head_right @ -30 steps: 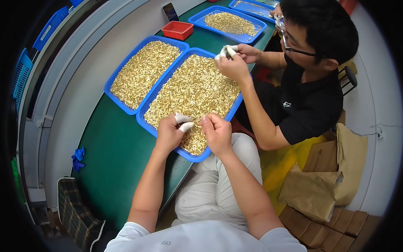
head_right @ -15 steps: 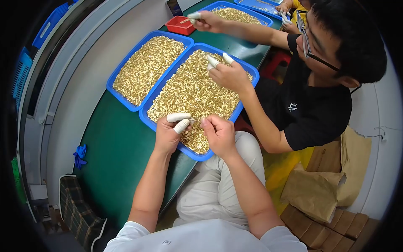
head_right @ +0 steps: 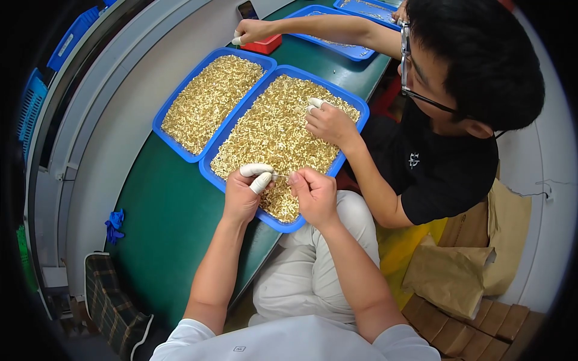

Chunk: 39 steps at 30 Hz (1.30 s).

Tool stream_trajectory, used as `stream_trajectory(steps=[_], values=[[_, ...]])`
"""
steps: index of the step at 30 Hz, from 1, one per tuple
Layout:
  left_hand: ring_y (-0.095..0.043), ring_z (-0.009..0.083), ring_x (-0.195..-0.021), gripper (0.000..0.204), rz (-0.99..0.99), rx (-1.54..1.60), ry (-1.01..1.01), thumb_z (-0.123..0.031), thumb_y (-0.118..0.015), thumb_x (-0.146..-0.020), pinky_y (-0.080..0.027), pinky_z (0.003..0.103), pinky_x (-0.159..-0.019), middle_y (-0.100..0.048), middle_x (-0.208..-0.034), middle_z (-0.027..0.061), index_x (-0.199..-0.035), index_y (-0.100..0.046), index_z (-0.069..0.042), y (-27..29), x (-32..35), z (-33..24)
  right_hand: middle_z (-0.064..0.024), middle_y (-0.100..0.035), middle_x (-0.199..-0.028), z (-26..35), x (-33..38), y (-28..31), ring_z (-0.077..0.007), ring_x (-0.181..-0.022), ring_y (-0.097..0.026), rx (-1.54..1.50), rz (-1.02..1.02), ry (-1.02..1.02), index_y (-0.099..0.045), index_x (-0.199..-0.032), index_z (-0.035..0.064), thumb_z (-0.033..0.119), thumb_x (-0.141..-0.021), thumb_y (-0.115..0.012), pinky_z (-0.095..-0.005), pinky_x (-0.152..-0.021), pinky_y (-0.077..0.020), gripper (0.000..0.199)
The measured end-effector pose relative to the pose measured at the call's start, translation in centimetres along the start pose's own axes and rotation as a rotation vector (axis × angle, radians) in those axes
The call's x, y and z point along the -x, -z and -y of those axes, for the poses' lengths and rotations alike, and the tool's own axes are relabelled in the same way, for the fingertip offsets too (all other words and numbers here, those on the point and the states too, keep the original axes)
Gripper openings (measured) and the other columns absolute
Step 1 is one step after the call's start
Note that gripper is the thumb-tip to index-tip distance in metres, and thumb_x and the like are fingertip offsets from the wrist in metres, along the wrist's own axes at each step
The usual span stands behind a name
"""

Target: Sorting and inspecting small items from blue plastic trays while seated at a workbench.

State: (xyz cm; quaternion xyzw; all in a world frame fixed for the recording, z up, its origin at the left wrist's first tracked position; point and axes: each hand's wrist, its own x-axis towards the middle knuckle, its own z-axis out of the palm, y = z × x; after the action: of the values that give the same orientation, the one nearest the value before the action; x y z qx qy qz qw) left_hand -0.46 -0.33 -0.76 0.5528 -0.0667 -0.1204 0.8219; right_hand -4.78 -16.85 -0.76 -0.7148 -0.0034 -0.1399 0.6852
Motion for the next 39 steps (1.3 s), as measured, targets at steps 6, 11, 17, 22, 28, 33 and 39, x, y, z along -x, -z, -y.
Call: stream_trajectory(steps=[6,11,17,22,28,33,39], values=[[-0.063,0.0147,-0.074,0.012,-0.024,0.093,0.043,0.002,-0.067,-0.088,-0.052,0.026,-0.069,-0.07,-0.09,0.0097,-0.1,-0.069,0.001,0.1,-0.1,0.3,-0.0043,-0.061,-0.06,0.1,0.0,-0.3,-0.0078,-0.053,-0.056,0.027,-0.021,-0.008,-0.064,-0.079,-0.0019,0.012,-0.096,-0.059,-0.0241,-0.05,-0.0429,0.022],[-0.063,0.0142,-0.073,0.013,-0.072,0.092,0.025,0.001,-0.068,-0.087,-0.052,0.026,-0.068,-0.07,-0.089,0.0092,-0.1,-0.069,0.0,0.1,-0.1,0.3,-0.0029,-0.062,-0.062,0.2,0.0,-0.4,-0.0057,-0.054,-0.054,0.065,0.044,0.058,-0.065,-0.08,-0.0018,0.011,-0.096,-0.059,-0.0224,-0.05,-0.0416,0.021],[-0.062,0.0114,-0.072,0.017,0.024,-0.03,0.035,0.002,-0.07,-0.085,-0.051,0.024,-0.066,-0.07,-0.087,0.006,-0.102,-0.069,-0.001,-0.2,0.0,-0.2,-0.0017,-0.062,-0.064,0.6,0.0,-0.3,-0.0047,-0.055,-0.054,0.099,0.085,0.082,-0.065,-0.081,-0.0015,0.011,-0.096,-0.058,-0.021,-0.05,-0.0411,0.021],[-0.061,0.0095,-0.072,0.018,-0.022,-0.017,0.062,0.002,-0.07,-0.085,-0.049,0.023,-0.066,-0.069,-0.085,0.0043,-0.102,-0.07,0.0,-0.9,-0.1,-1.0,-0.0019,-0.063,-0.065,0.6,0.1,-0.4,-0.0041,-0.055,-0.053,0.091,0.079,0.072,-0.065,-0.081,-0.0008,0.012,-0.096,-0.058,-0.0208,-0.049,-0.0406,0.021],[-0.061,0.0106,-0.07,0.01,-0.137,-0.06,-0.055,-0.002,-0.069,-0.088,-0.049,0.024,-0.064,-0.068,-0.081,0.0044,-0.098,-0.07,-0.001,-0.1,-0.1,-0.8,-0.0028,-0.063,-0.064,0.4,0.2,-0.5,-0.0048,-0.056,-0.055,0.055,0.017,0.061,-0.065,-0.081,-0.001,0.011,-0.095,-0.059,-0.0213,-0.05,-0.0417,0.02],[-0.061,0.0106,-0.067,0.004,-0.1,-0.103,-0.081,-0.003,-0.069,-0.089,-0.049,0.023,-0.062,-0.068,-0.08,0.0051,-0.092,-0.069,-0.001,-0.5,0.0,-1.3,-0.004,-0.062,-0.063,0.5,0.1,-0.4,-0.0076,-0.055,-0.056,0.152,0.084,0.125,-0.064,-0.08,-0.0022,0.009,-0.094,-0.059,-0.0229,-0.051,-0.0433,0.018],[-0.062,0.0109,-0.067,0.004,-0.101,-0.191,-0.087,-0.005,-0.066,-0.091,-0.05,0.023,-0.061,-0.067,-0.078,0.0053,-0.091,-0.066,-0.001,-0.7,0.0,-1.1,-0.0047,-0.063,-0.063,0.5,0.2,-0.5,-0.0088,-0.056,-0.058,0.179,0.074,0.121,-0.064,-0.079,-0.0024,0.006,-0.093,-0.058,-0.0233,-0.052,-0.044,0.018]])
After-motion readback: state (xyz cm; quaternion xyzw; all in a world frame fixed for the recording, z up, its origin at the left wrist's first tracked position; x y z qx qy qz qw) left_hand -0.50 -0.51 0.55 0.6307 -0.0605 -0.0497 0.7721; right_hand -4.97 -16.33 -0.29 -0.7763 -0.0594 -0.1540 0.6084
